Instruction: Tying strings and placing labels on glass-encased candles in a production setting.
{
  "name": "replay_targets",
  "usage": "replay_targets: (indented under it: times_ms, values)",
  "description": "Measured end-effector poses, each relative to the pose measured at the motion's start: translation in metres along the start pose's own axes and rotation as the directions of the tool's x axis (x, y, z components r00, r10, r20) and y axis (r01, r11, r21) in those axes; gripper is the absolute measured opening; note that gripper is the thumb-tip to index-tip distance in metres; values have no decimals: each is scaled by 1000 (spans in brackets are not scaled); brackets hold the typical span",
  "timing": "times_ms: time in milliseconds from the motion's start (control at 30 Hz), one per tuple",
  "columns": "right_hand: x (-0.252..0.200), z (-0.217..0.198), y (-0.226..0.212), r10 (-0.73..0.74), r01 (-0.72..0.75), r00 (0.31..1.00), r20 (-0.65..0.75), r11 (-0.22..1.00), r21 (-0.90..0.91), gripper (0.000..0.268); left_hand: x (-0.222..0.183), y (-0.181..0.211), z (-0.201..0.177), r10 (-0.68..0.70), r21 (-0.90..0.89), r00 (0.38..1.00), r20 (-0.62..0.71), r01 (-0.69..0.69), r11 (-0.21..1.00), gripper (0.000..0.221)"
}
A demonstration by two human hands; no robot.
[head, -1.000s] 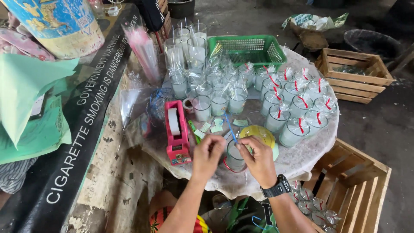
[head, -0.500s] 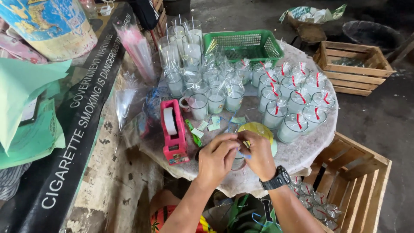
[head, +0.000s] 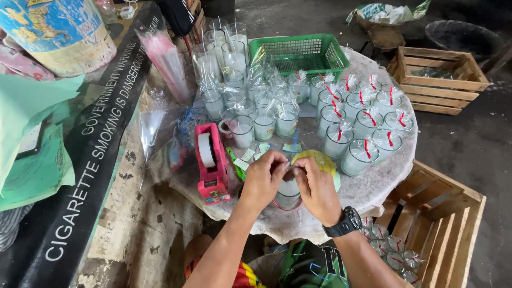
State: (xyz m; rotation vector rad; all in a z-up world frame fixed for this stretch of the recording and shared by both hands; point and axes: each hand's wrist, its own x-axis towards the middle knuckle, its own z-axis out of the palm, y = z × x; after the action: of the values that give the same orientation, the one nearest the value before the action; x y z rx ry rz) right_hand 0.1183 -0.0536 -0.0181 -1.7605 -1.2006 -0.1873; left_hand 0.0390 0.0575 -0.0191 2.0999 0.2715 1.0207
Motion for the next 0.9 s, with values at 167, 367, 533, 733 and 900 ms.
replay_targets:
  times_ms: [167, 367, 533, 733, 900]
  values:
    - [0, 5, 6, 32, -32, 998, -49, 999, 4, 7, -4, 4, -3, 102, 181, 993, 55, -110, 977, 13]
    - [1, 6, 6, 2, -3, 1000, -19, 999, -34, 18, -5, 5, -10, -74, -58, 982, 172, 85, 995, 16]
    - [-4, 1, 10, -36, 35, 999, 25, 999, 16, 16, -1, 3, -7, -151, -128, 977, 151, 170, 977, 16]
    - [-5, -3, -3, -69, 68, 998, 12, 996, 59, 24, -2, -2, -2, -123, -148, 978, 166, 148, 978, 16]
    - [-11, 8, 11, 14, -12, 999, -33, 999, 36, 30, -4, -5, -7, -102, -154, 981, 168, 128, 980, 16]
